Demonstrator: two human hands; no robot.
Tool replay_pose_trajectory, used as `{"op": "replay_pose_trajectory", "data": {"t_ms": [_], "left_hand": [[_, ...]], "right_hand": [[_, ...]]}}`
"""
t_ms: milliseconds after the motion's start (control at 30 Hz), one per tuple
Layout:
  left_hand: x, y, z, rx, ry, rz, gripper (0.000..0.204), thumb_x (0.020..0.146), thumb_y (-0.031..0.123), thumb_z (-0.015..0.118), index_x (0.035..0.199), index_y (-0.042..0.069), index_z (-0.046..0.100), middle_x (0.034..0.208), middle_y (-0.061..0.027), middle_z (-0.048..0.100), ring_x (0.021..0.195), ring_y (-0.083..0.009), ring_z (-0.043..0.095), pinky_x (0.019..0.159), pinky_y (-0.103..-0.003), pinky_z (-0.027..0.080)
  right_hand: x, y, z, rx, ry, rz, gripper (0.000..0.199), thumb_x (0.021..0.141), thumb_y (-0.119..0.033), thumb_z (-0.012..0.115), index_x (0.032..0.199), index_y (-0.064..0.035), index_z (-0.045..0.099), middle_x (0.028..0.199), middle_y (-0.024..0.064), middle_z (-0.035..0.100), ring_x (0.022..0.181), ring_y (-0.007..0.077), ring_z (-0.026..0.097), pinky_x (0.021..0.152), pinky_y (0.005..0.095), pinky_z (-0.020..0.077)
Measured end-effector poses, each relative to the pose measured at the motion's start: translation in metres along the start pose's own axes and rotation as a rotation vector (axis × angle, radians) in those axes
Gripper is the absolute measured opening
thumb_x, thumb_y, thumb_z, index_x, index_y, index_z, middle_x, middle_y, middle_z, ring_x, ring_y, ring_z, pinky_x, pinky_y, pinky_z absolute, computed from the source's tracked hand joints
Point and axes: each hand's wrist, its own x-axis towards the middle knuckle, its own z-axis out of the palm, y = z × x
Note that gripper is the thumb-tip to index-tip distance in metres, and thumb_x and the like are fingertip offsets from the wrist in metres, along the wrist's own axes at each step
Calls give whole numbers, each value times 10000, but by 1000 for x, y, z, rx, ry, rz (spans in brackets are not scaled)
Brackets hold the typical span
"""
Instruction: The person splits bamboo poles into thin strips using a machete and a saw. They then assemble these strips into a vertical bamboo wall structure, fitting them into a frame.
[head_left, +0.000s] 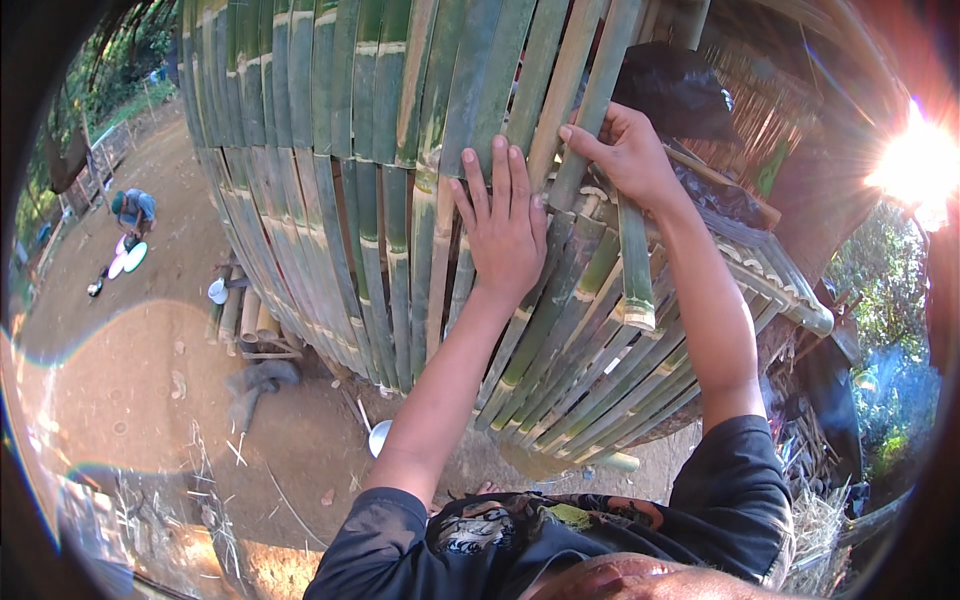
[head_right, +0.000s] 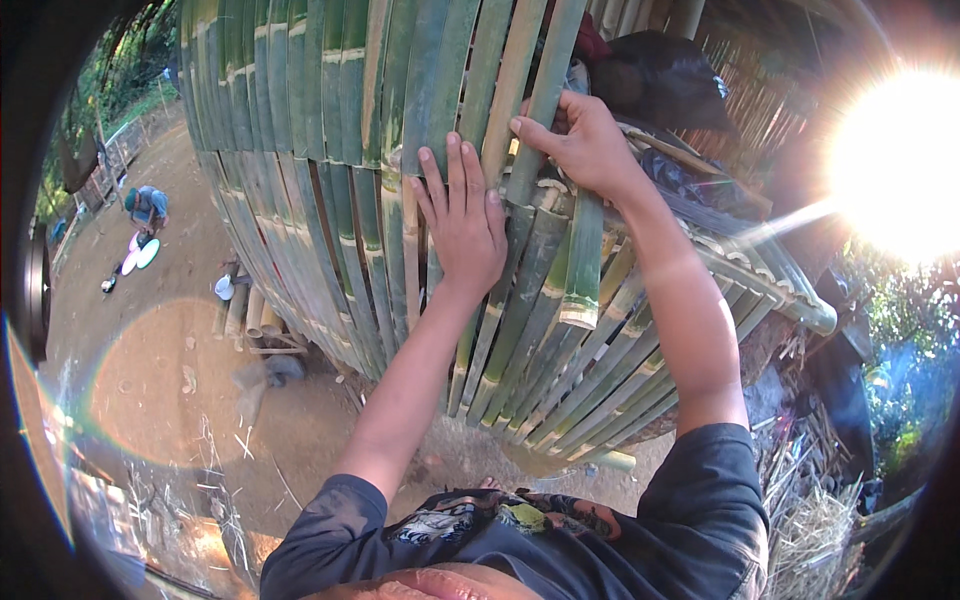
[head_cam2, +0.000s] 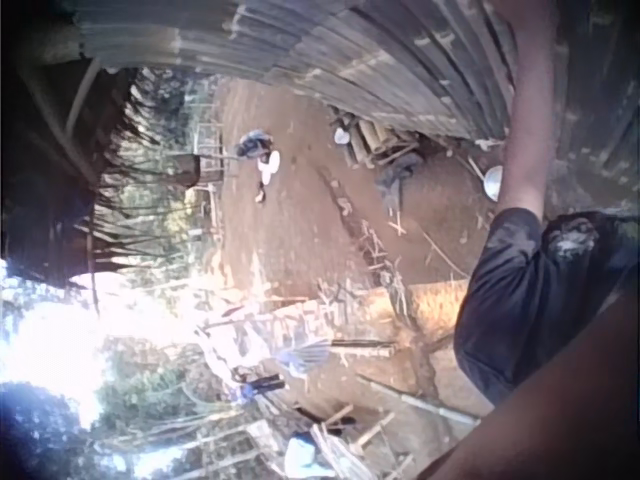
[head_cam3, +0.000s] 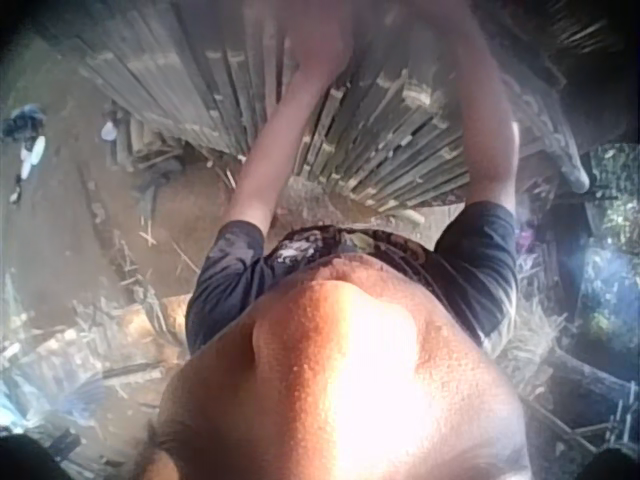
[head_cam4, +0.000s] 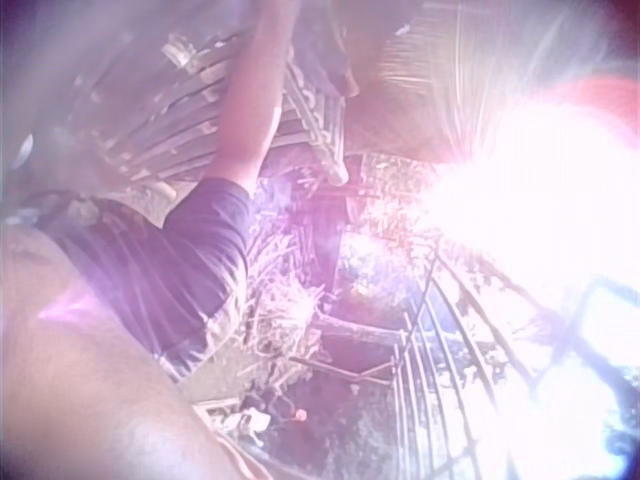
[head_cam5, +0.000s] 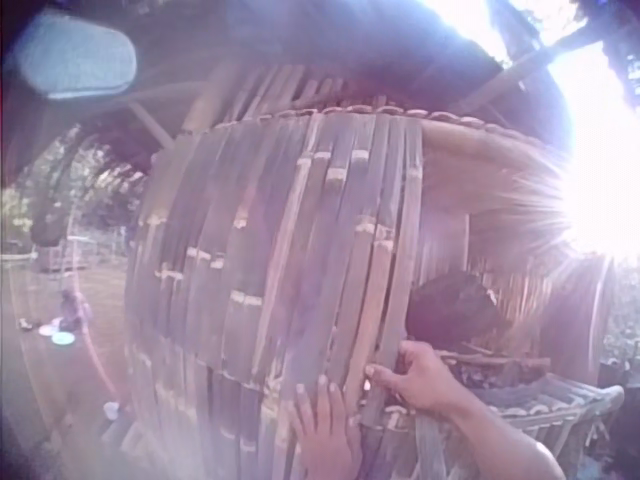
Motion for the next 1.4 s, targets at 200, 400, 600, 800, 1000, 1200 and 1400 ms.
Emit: {"op": "replay_pose_trajectory", "data": {"t_ms": [200, 400, 600, 800, 1000, 1200, 1400], "left_hand": [[0, -1, 1, 5, -2, 11, 650, 1020, 254, 437, 1585, 4, 235, 1667, -162, 201, 1538, -447, 96, 1208, -625, 33], [-2, -3, 1, -15, 28, 74, 862, 943, 444, 582, 1590, 12, 209, 1665, -185, 180, 1525, -489, 98, 1181, -680, 50], [-5, -4, -2, 9, -6, 123, 887, 953, 506, 557, 1579, -15, 207, 1651, -250, 161, 1521, -500, 90, 1176, -685, 45], [-6, -5, 2, 54, -15, 148, 891, 967, 526, 534, 1576, -30, 197, 1643, -277, 149, 1522, -498, 89, 1174, -687, 35], [-9, -5, 2, 58, -26, 156, 880, 967, 486, 555, 1580, -28, 188, 1646, -275, 137, 1524, -489, 93, 1177, -682, 44], [-25, 5, -3, 109, -99, 179, 766, 982, 348, 559, 1568, -28, 240, 1653, -230, 178, 1531, -454, 118, 1194, -654, 64], [-27, 11, -1, 100, -100, 157, 666, 998, 275, 516, 1543, -42, 304, 1650, -202, 224, 1530, -443, 146, 1202, -638, 72]], "right_hand": [[-2, 3, -3, 66, -25, -45, 289, 916, -225, 776, 1082, 0, 707, 889, -7, 704, 782, 47, 609, 696, 252, 508], [-1, 2, -5, 2, -49, -39, 313, 931, -256, 760, 1100, 2, 707, 882, 10, 716, 771, 54, 614, 687, 254, 506], [-3, -2, -1, 86, -57, -49, 337, 934, -289, 754, 1096, 3, 704, 891, 30, 728, 777, 73, 636, 669, 273, 527], [0, 4, -3, 21, -61, -83, 349, 941, -294, 745, 1100, 13, 697, 909, 54, 735, 774, 95, 657, 663, 294, 555], [-3, 3, -2, -9, -70, -68, 386, 931, -312, 754, 1122, 19, 699, 924, 58, 743, 793, 119, 678, 719, 305, 567], [-16, 2, -9, -196, -9, -149, 376, 918, -225, 772, 1192, 14, 678, 997, 55, 737, 878, 94, 657, 823, 279, 541], [-13, -2, -9, -197, -150, -21, 311, 916, -219, 770, 1105, 18, 700, 925, 61, 736, 831, 79, 641, 758, 275, 534]]}}
